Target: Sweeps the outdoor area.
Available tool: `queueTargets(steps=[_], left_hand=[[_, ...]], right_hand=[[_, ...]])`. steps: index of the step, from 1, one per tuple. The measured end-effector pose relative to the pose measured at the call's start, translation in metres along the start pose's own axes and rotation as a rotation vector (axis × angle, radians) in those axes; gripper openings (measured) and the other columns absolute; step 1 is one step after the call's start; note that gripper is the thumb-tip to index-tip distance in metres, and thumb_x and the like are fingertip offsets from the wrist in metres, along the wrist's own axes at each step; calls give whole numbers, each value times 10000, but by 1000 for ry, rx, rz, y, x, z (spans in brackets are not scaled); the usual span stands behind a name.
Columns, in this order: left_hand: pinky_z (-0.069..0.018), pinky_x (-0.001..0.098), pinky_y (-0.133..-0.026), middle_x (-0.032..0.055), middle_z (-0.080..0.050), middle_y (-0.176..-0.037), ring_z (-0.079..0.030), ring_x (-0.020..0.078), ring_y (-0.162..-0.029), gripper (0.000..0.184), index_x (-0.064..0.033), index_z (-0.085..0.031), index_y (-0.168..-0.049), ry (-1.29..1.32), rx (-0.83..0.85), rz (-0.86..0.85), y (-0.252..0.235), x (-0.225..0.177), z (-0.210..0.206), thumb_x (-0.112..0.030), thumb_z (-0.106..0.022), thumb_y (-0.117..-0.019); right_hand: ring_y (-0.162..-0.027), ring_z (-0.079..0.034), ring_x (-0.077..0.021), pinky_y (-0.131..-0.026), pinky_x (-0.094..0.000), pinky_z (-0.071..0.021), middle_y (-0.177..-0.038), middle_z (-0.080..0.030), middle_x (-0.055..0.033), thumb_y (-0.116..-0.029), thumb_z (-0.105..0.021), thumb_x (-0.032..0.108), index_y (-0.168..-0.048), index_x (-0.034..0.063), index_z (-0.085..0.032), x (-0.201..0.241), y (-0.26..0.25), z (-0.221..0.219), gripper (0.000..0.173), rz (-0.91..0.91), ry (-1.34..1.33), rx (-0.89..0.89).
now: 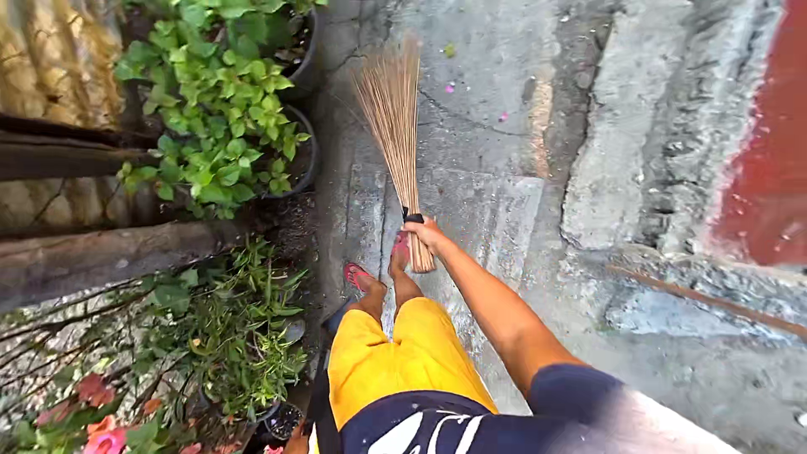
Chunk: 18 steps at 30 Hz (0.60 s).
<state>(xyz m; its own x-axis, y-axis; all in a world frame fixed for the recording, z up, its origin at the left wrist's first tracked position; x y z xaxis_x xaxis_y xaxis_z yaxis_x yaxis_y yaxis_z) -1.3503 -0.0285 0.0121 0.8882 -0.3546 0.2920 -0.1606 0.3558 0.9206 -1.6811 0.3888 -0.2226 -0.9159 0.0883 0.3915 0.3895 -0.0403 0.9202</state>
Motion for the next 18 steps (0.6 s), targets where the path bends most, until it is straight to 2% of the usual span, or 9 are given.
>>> queueTargets(steps=[1, 3, 6, 8, 10, 12, 13, 15, 18], left_hand=[[-425, 534, -1115, 297, -518, -1449, -526, 377, -1329, 539, 10, -294, -1577, -15, -3, -19, -1, -10, 5, -140, -468, -1089], [-423, 515, -1113, 291, -544, -1416, -535, 355, -1314, 439, 52, -399, -1507, -46, -5, -51, 4, -45, 17, -165, -386, -1125], [-540, 423, -804, 141, -650, -1055, -623, 207, -913, 467, -17, -563, -1276, 72, -29, 17, 8, -92, 32, -342, -254, -1147], [-553, 424, -665, 93, -663, -869, -640, 203, -752, 461, -74, -615, -1098, 129, 14, 59, 2, -125, 46, -410, -301, -1117], [-566, 407, -607, 78, -676, -791, -660, 199, -680, 376, -92, -636, -1001, 134, 47, 45, -8, -162, 64, -376, -401, -1081], [-533, 349, -546, 63, -629, -752, -611, 165, -613, 255, -95, -613, -1064, 144, 22, -17, -19, -203, 82, -308, -474, -1065], [-488, 263, -471, 27, -577, -714, -557, 106, -540, 194, -114, -566, -1151, 112, 3, -78, -21, -228, 87, -263, -470, -1073], [-429, 212, -426, 23, -517, -723, -493, 80, -494, 275, -123, -459, -1356, -8, -16, -156, -11, -280, 93, -208, -442, -1095], [-430, 252, -429, 58, -526, -764, -495, 117, -503, 366, -108, -400, -1456, -275, -64, -238, 5, -354, 90, -212, -429, -1106]], right_hand=[[-1047, -654, -358, -903, -553, -551, -1255, -623, -244, -951, -723, 344, -1436, 69, -505, -23, 15, 28, 599, 0, -43, -12], [-901, -672, -297, -801, -491, -581, -1155, -650, -189, -1014, -561, 539, -1478, 139, -463, -82, 51, 80, 620, -60, -100, -20], [-871, -689, -294, -765, -459, -604, -1153, -639, -202, -1029, -599, 341, -1487, 71, -396, -185, 126, 132, 569, -254, -254, -89], [-795, -697, -286, -707, -452, -614, -1062, -653, -185, -1038, -579, 245, -1468, 61, -367, -250, 185, 138, 514, -416, -429, -153], [-683, -653, -215, -634, -391, -593, -874, -625, -98, -1079, -467, 313, -1325, 104, -453, -302, 236, 119, 324, -554, -674, -193], [-610, -615, -170, -588, -341, -571, -738, -585, -52, -1091, -381, 422, -1106, 97, -524, -331, 263, 92, 356, -577, -980, -280], [-577, -611, -162, -555, -326, -571, -698, -581, -50, -1091, -368, 449, -1022, 79, -530, -340, 263, 81, 410, -537, -1125, -353], [-566, -628, -140, -536, -299, -580, -686, -592, -36, -1095, -347, 429, -979, 84, -512, -352, 249, 55, 399, -427, -1367, -476], [-603, -651, -149, -569, -334, -581, -704, -640, -21, -1069, -289, 410, -940, 123, -543, -326, 195, 27, 405, -285, -1632, -515]])
Point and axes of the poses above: each hand's wrist, its own y-axis away from the middle knuckle, its own z-axis out of the back of the hand, x = y × z, the point moved 7 cm from there along -y, towards the middle knuckle
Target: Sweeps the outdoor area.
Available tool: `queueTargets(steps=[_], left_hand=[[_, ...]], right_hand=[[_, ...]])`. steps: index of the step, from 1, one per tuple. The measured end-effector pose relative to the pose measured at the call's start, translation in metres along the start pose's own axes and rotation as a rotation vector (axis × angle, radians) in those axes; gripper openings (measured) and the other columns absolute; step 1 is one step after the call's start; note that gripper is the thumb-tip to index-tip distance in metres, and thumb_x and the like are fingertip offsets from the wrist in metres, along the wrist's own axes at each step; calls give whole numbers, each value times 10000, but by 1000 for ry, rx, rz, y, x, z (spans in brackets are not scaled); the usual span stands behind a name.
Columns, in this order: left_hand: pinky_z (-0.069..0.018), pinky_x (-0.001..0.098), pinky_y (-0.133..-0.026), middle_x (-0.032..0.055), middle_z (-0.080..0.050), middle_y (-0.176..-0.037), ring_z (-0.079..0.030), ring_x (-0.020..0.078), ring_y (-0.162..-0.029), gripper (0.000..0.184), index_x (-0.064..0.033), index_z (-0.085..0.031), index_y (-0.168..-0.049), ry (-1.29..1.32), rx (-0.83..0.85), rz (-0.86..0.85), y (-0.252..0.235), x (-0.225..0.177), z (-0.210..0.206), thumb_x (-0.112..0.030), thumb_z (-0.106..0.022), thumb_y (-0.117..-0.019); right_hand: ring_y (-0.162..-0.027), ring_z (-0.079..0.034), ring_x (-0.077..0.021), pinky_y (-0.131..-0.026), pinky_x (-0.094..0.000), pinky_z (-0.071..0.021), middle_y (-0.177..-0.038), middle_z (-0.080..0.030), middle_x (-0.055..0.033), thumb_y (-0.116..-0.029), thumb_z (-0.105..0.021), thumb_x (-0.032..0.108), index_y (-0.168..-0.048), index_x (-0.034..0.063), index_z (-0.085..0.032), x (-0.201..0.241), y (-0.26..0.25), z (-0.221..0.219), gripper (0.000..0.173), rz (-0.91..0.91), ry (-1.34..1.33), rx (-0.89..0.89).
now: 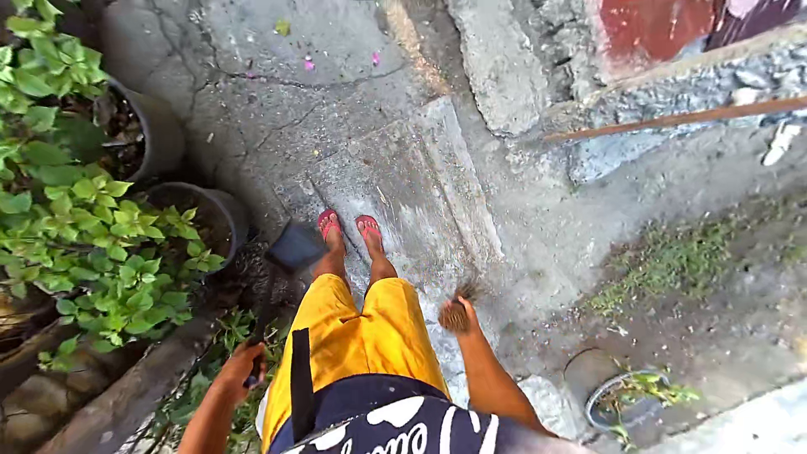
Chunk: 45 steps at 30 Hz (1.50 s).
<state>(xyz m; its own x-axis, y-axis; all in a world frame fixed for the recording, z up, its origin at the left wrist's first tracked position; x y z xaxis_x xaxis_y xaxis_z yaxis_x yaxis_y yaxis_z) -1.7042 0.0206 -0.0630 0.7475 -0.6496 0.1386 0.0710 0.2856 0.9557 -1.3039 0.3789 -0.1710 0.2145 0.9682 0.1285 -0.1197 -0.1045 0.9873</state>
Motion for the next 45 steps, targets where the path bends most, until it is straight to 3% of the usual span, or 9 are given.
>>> queueTargets(steps=[8, 16, 19, 24, 28, 33, 38, 42, 45], left_hand=[[-444, 243, -474, 84, -618, -878, -535, 111, -561, 331, -80, -470, -1388, -236, -102, -103, -17, -139, 30, -262, -402, -1120], [-535, 306, -631, 108, -578, -978, -593, 160, -720, 337, -77, -482, -1391, -228, -145, -171, -50, -226, 22, -240, -437, -1099], [-557, 387, -759, 195, -584, -1181, -628, 237, -876, 395, -55, -465, -1449, -446, -204, -231, -53, -247, 6, -186, -464, -1077], [-563, 589, -890, 275, -670, -1166, -705, 383, -996, 401, 10, -607, -1309, -1168, -317, -311, -58, -271, -13, -264, -565, -1018], [-453, 739, -972, 334, -660, -1201, -620, 519, -1170, 466, 43, -677, -1190, -1555, -370, -354, -57, -291, -33, -368, -672, -973], [-460, 751, -947, 346, -650, -1220, -607, 532, -1189, 476, 56, -689, -1142, -1746, -442, -355, -57, -310, -44, -382, -685, -956], [-485, 721, -938, 324, -666, -1201, -630, 504, -1171, 449, 55, -694, -1111, -1721, -458, -333, -54, -314, -49, -362, -697, -945], [-494, 713, -933, 325, -667, -1195, -631, 500, -1170, 432, 53, -689, -1116, -1691, -455, -339, -56, -311, -53, -343, -696, -945], [-508, 701, -920, 304, -681, -1182, -645, 482, -1158, 415, 35, -699, -1093, -1704, -477, -326, -58, -310, -57, -351, -693, -940]], right_hand=[[-564, -591, -98, -530, -237, -532, -700, -573, -8, -1066, -308, 448, -1013, 105, -538, -73, -15, -266, 417, -285, 380, 624], [-659, -646, -199, -652, -384, -594, -820, -634, -87, -1093, -269, 272, -1278, 50, -498, -77, 66, -33, 369, -172, 245, 173], [-564, -629, -178, -549, -349, -587, -692, -595, -60, -1092, -323, 293, -1065, 63, -521, -98, 56, 26, 305, -128, 69, -43], [-566, -634, -113, -537, -297, -553, -651, -650, 6, -1037, -255, 451, -823, 150, -596, -119, -14, -98, 503, -152, -208, 267], [-609, -623, -129, -598, -296, -577, -733, -603, -31, -1077, -421, 342, -1087, 79, -545, -128, -8, -226, 292, -367, 471, 552], [-656, -655, -222, -639, -411, -597, -834, -641, -115, -925, -691, 181, -1359, 62, -481, -86, 31, -108, 497, -218, 615, 421], [-593, -634, -209, -599, -404, -595, -704, -599, -74, -1085, -348, 325, -1088, 53, -529, -100, 32, 21, 326, -127, -19, 68], [-567, -653, -164, -537, -341, -580, -664, -643, -35, -1046, -303, 406, -892, 127, -540, -57, -45, -16, 397, 74, -539, 54], [-574, -635, -124, -546, -288, -565, -672, -622, -18, -1077, -308, 354, -956, 91, -545, -38, -73, -119, 373, -40, -159, 243]])
Point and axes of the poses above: each hand's wrist, its own y-axis away from the middle knuckle, its own z-axis out of the back of the hand, x = y × z, the point moved 7 cm from there along -y, towards the middle knuckle
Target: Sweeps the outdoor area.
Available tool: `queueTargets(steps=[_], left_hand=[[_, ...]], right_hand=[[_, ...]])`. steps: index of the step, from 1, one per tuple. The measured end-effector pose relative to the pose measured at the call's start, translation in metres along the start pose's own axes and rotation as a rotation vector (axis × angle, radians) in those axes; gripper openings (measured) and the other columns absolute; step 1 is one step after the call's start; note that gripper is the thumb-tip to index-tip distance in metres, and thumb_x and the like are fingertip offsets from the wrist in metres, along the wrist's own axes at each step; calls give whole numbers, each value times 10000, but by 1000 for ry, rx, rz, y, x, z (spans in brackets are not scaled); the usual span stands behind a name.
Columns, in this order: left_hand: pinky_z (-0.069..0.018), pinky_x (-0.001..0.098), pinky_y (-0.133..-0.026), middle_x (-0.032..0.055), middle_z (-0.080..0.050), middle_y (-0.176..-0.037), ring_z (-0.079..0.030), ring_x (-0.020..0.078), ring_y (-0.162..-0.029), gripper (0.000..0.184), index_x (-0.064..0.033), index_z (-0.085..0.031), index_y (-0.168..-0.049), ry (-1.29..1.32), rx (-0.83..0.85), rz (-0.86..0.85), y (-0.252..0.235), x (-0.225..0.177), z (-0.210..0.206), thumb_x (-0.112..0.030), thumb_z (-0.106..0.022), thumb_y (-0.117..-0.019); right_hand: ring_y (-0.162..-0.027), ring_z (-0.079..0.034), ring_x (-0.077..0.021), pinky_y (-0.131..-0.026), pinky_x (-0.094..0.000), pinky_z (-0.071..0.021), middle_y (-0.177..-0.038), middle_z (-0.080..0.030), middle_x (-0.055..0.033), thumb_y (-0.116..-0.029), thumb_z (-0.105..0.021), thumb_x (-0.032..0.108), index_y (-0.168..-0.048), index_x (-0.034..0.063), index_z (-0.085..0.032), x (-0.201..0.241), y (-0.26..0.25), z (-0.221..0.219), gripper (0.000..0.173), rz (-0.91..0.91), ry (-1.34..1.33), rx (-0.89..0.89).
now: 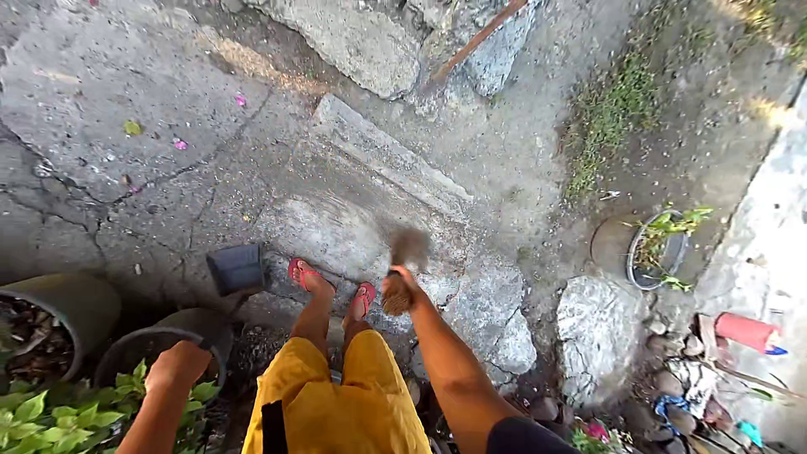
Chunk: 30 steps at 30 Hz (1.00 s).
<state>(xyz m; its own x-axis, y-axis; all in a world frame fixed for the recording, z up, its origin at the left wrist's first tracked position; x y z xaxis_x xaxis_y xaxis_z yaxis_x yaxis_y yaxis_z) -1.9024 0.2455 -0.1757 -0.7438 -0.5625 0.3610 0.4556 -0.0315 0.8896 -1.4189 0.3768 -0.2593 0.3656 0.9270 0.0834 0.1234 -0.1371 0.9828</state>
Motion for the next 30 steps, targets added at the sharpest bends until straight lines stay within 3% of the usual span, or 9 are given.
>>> queueTargets(steps=[4, 7, 11, 14, 16, 18, 21, 24, 30], left_hand=[[-512, 698, -917, 291, -688, -1175, -653, 476, -1147, 431, 27, -700, -1098, 7, -9, 27, 2, -4, -2, -371, -701, -933], [-510, 691, -927, 284, -687, -1191, -653, 463, -1155, 457, 18, -694, -1137, 18, -10, 40, 3, -7, 0, -386, -712, -925], [-517, 686, -914, 276, -693, -1178, -663, 455, -1137, 443, 15, -700, -1105, 2, 5, 43, -2, -8, 1, -391, -704, -928], [-517, 685, -912, 282, -690, -1182, -660, 458, -1142, 458, 21, -697, -1114, 10, 5, 64, -3, -13, 5, -399, -699, -932], [-523, 682, -905, 286, -690, -1174, -659, 461, -1144, 458, 24, -699, -1105, 36, -3, 83, 2, -21, 9, -399, -696, -930], [-514, 688, -916, 295, -683, -1188, -651, 468, -1156, 484, 30, -696, -1121, 78, 0, 94, 13, -33, 12, -419, -677, -940], [-506, 692, -937, 296, -679, -1211, -648, 465, -1168, 572, 18, -700, -1159, 115, -7, 115, 18, -48, 21, -511, -650, -947], [-506, 685, -947, 281, -690, -1198, -656, 455, -1160, 606, 3, -707, -1160, 130, 18, 126, 9, -57, 13, -558, -631, -945], [-521, 681, -904, 260, -721, -1106, -692, 442, -1059, 506, -1, -727, -1099, 182, 28, 160, 1, -60, 30, -480, -648, -955]], right_hand=[[-545, -615, -167, -536, -328, -572, -670, -593, -52, -1077, -332, 381, -973, 91, -523, -20, -2, -85, 363, -370, 426, 331], [-560, -607, -150, -537, -317, -559, -700, -594, -36, -1023, -410, 320, -1063, 110, -530, -7, 45, -42, 245, -265, 504, 346], [-702, -680, -221, -699, -406, -613, -838, -655, -102, -1007, -467, 189, -1274, 36, -503, 8, 109, 54, 310, -126, 337, 96], [-597, -656, -189, -560, -328, -592, -753, -637, -98, -1074, -329, 250, -1162, 38, -527, 38, 106, 67, 304, 37, 37, -46], [-544, -611, -133, -512, -269, -555, -664, -580, -33, -1073, -318, 317, -979, 81, -522, 64, 68, 29, 326, 130, -203, -73], [-569, -635, -136, -541, -288, -573, -675, -608, -36, -1067, -341, 301, -1000, 85, -512, 72, 19, -30, 283, 126, -180, -37], [-646, -624, -164, -619, -344, -565, -792, -622, -75, -1064, -425, 305, -1169, 34, -539, 46, -35, -146, 312, -111, 385, 153], [-575, -609, -145, -554, -314, -563, -693, -589, -40, -1060, -405, 331, -1024, 102, -529, 46, -33, -188, 263, -367, 646, 434], [-649, -667, -197, -638, -386, -605, -783, -645, -73, -917, -558, 212, -1223, 60, -515, 171, 59, -36, 344, -169, 573, 362]])
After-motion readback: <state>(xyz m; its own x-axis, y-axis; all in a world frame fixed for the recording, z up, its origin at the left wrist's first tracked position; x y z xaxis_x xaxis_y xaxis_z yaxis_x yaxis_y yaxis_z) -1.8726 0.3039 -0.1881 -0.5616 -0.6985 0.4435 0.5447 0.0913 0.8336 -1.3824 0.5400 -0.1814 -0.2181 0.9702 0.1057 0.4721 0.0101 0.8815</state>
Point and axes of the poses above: each hand's wrist, its own y-axis away from the middle knuckle, its own z-axis out of the back of the hand, x = y × z, the point moved 7 cm from there along -y, towards the middle knuckle
